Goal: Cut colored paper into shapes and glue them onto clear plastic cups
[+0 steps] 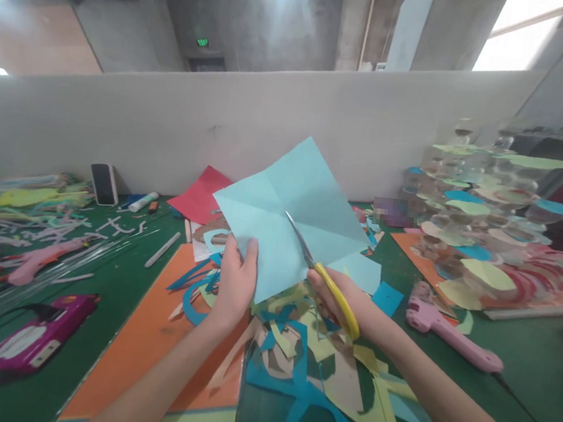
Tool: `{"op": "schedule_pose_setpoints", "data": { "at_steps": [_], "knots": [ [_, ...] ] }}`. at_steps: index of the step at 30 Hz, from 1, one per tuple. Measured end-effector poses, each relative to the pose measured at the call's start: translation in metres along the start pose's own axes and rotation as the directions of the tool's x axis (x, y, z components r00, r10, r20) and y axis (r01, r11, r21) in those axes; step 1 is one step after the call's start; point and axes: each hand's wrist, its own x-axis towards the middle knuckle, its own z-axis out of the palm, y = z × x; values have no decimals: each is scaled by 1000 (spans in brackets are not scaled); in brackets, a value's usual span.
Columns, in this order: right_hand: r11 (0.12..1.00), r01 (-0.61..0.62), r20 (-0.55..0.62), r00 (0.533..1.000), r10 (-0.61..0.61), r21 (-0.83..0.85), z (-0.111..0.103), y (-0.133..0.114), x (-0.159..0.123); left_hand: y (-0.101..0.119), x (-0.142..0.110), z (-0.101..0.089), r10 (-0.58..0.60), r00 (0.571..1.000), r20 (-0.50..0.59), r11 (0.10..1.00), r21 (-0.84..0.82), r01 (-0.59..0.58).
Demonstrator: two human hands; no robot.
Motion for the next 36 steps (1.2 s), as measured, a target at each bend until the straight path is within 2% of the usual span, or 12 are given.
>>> {"op": "schedule_pose_setpoints", "data": {
  "at_steps": [6, 12, 16, 23, 28, 32, 36],
  "knots": [
    [996, -85, 19, 996, 86, -25, -4, -8, -5, 2, 1, 1, 43, 999, -5, 999, 13, -43],
    [994, 25, 72, 997, -33, 108, -5, -3, -1, 5, -2, 1, 36, 999, 7, 997, 62, -36],
    [992, 30, 58, 998, -37, 123, -4, -2, 0, 4, -2, 1, 19, 999, 33, 999, 41, -20],
    [998, 56, 53, 997, -57, 25, -5, -4, -2, 3, -3, 3, 57, 998, 31, 997, 50, -59],
    [997, 22, 49, 998, -26, 73, -2, 2, 2, 3, -5, 3, 52, 998, 31, 996, 77, -54],
    [994, 24, 14, 1000, -26, 108, 1, 5, 3, 1, -5, 2, 70, 996, 51, 996, 59, -73],
    [992, 45, 30, 998, -49, 118, -1, 3, 1, -1, -4, 1, 103, 994, 34, 993, 56, -105]
  ]
}}
